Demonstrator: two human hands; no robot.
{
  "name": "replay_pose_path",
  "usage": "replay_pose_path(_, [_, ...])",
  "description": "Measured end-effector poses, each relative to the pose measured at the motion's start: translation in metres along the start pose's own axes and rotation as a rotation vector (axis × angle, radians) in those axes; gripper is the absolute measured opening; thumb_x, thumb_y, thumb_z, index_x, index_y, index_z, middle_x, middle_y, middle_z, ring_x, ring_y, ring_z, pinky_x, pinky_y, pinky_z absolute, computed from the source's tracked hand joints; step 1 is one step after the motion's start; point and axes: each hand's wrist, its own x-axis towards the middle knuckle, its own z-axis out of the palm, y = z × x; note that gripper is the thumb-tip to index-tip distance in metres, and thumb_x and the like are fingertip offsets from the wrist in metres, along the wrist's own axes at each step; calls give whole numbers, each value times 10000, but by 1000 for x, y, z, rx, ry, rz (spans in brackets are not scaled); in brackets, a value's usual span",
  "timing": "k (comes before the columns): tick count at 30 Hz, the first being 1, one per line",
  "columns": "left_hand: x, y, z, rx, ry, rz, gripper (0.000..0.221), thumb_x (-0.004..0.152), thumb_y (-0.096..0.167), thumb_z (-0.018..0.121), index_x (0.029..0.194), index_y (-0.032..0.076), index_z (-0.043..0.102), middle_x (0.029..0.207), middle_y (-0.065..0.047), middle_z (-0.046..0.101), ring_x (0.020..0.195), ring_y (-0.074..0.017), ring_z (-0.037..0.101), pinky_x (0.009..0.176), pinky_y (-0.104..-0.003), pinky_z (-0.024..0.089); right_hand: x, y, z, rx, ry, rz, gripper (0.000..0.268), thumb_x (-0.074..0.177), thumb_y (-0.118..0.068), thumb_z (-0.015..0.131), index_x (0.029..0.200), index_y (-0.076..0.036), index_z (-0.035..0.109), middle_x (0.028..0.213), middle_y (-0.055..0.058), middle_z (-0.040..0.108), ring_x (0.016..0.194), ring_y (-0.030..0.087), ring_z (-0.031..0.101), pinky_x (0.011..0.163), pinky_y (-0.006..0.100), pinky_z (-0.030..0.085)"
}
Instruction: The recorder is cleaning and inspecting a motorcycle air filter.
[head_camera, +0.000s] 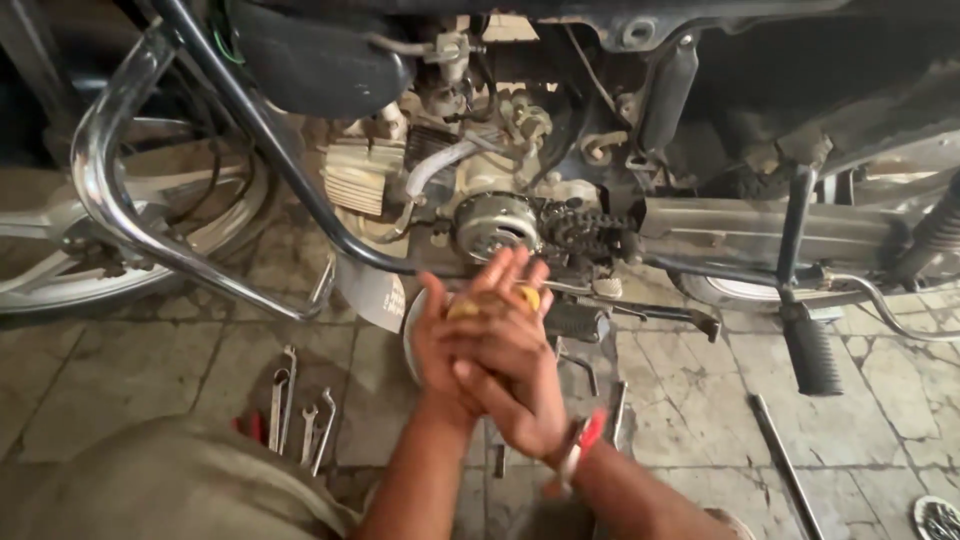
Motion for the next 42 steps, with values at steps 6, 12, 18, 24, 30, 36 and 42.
replay_pose_path(6, [-2, -17, -27, 240, 208, 106, 512, 1063, 414, 428, 1413, 48, 503, 1359, -143, 619, 1255, -339, 569, 1095, -473, 461, 14, 36, -80, 635, -333, -148, 374, 1028, -177, 582, 1376, -46, 620, 1594, 167, 514, 1567, 378, 392, 1286, 455, 309])
replay_pose_path(12, [8, -24, -55, 53, 106, 28, 571, 1087, 496, 511, 1380, 9, 567, 1238, -105, 634, 1136, -257, 629, 1034, -407, 502, -13, 12, -71, 748, -235, -64, 571, 974, -58, 576, 1524, 17, 447, 1627, 226, 453, 1586, 378, 328, 1293, 475, 206])
replay_pose_path(18, [3, -7, -6, 230, 397, 26, 723, 986, 589, 413, 1407, 19, 554, 1367, -131, 636, 1265, -245, 608, 1080, -390, 475, 5, 19, -79, 767, -320, 139, 611, 965, -147, 597, 1543, -23, 440, 1583, 210, 468, 1520, 387, 352, 1272, 463, 242])
replay_pose_path(24, [-4, -30, -22, 356, 256, 48, 792, 975, 629, 397, 1538, 71, 428, 1492, -132, 526, 1373, -271, 508, 1172, -443, 386, 14, 24, -72, 1029, -369, 159, 545, 1013, -168, 553, 1531, -33, 452, 1663, 170, 388, 1638, 373, 175, 1293, 506, 231])
replay_pose_path(30, [-3, -8, -42, -167, -284, -66, 923, 1097, 692, 237, 1632, -61, 266, 1623, -218, 388, 1472, -319, 403, 1225, -418, 309, -2, 18, -77, 676, -278, -111, 370, 1058, -206, 526, 1378, -81, 666, 1667, 143, 496, 1693, 379, 220, 1383, 514, 112])
replay_pose_path(36, [2, -28, 9, 487, 234, 182, 856, 957, 675, 239, 1618, 130, 218, 1697, -73, 273, 1549, -262, 311, 1273, -443, 250, 22, 26, -80, 567, -351, -225, 499, 981, -270, 623, 1429, -50, 619, 1629, 198, 431, 1602, 410, 243, 1314, 511, 154])
replay_pose_path(42, [-2, -5, -11, 37, -6, 13, 905, 989, 747, 220, 1445, 4, 464, 1514, -279, 456, 1412, -448, 446, 1220, -521, 316, -12, 16, -77, 398, -283, -234, 424, 940, -148, 630, 1348, -48, 683, 1494, 194, 589, 1498, 389, 448, 1278, 496, 280])
